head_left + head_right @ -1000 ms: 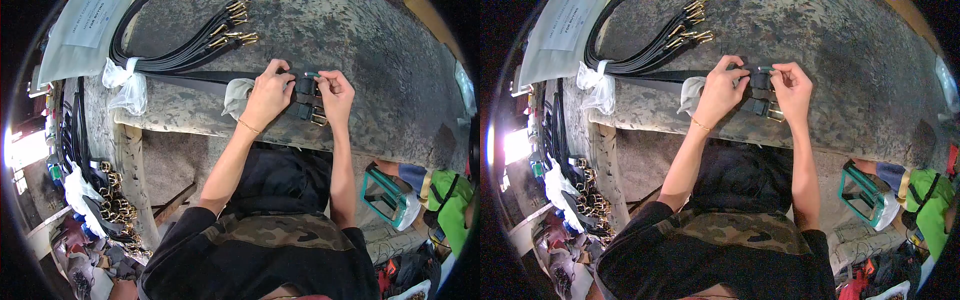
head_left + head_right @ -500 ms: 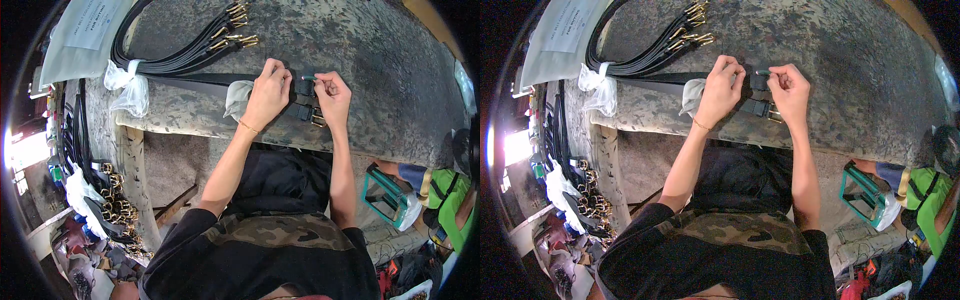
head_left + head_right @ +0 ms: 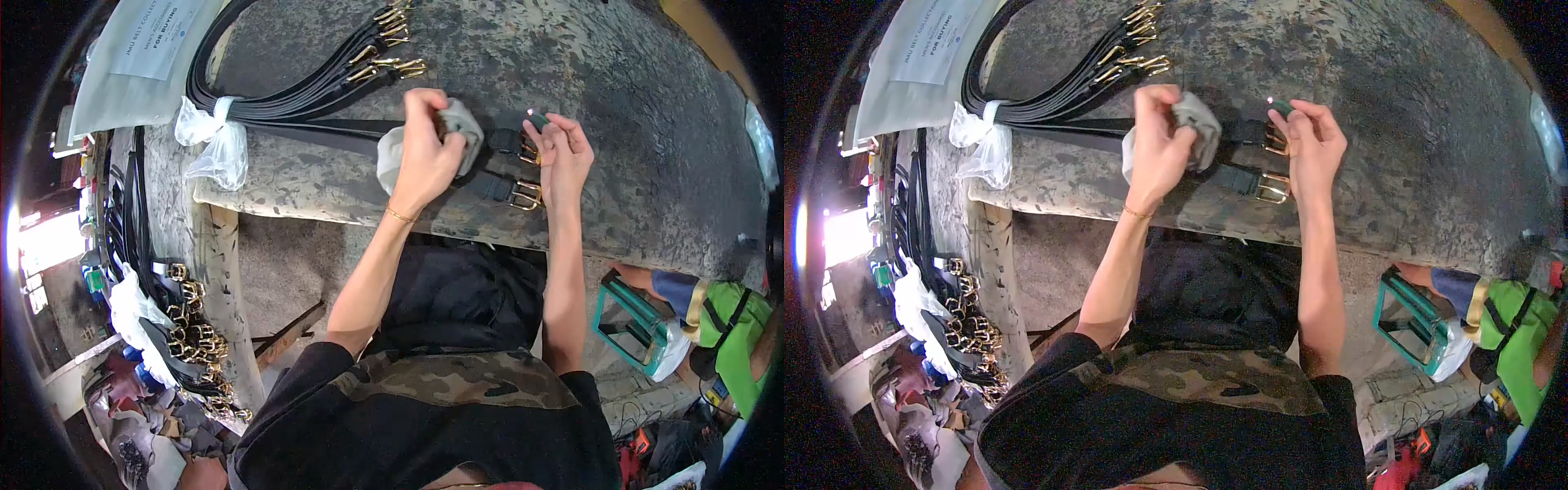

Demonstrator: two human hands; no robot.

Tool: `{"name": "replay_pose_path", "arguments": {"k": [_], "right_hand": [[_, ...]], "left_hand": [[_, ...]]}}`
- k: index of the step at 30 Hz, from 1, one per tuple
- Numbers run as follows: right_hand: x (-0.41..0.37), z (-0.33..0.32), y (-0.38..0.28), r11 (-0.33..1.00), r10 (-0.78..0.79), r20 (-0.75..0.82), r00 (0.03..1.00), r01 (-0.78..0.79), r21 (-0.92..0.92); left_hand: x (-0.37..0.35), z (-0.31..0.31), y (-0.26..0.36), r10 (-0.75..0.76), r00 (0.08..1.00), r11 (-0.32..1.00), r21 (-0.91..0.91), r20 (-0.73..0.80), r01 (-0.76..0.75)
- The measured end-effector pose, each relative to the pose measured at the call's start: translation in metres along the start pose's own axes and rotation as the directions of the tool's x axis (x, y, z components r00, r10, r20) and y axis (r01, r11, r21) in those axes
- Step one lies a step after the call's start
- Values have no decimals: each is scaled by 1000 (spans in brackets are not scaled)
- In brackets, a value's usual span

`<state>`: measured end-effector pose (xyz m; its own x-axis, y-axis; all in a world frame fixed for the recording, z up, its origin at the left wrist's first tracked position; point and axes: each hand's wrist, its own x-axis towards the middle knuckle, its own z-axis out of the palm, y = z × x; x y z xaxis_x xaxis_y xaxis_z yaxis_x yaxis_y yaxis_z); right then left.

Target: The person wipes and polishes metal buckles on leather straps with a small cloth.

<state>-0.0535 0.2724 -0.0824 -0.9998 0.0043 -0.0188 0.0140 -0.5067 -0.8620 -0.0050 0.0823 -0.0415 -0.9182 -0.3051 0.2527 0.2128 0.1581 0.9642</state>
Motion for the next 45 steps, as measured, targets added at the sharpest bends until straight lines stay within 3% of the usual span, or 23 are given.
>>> {"name": "replay_pose_path", "arguments": {"k": [1,4,8,10,14,16,17,20,21,25,27,43,45], "right_hand": [[1,-3,-1,997,13,10,1000,-14,78],[3,-1,-4,984,36,6,999,-36,174],[1,0,-7,975,84,-42,996,-73,211],[0,-1,-7,973,89,-41,995,-78,219],[0,-1,-4,985,48,-2,999,-47,168],[-1,1,-4,990,23,27,999,-27,142],[-2,4,-5,995,18,2,1000,-19,99],[-3,7,-7,999,27,-35,999,-25,47],[-3,8,-7,999,37,-45,998,-35,41],[-1,3,-3,999,29,7,1000,-29,20],[-1,4,-4,999,22,3,1000,-22,31],[-1,3,-3,996,17,12,1000,-18,88],[-2,8,-7,1000,22,-19,1000,-22,20]], "left_hand": [[2,0,2,16,996,986,163,91,-31],[4,12,0,221,946,896,334,237,-292],[-4,18,-5,264,907,839,386,329,-384],[-2,9,-2,335,844,777,385,418,-499],[-3,-6,2,270,848,866,271,456,-421],[-6,-9,8,162,904,828,443,396,-343],[-9,-5,-1,215,929,803,486,302,-345],[-9,5,4,228,926,702,608,300,-370],[-9,4,5,174,916,659,649,362,-381],[-6,2,0,149,891,640,646,428,-417],[-7,0,-5,227,864,622,616,449,-484],[-9,0,-6,282,852,631,584,440,-510],[-9,-1,-5,267,853,622,596,449,-509]]}}
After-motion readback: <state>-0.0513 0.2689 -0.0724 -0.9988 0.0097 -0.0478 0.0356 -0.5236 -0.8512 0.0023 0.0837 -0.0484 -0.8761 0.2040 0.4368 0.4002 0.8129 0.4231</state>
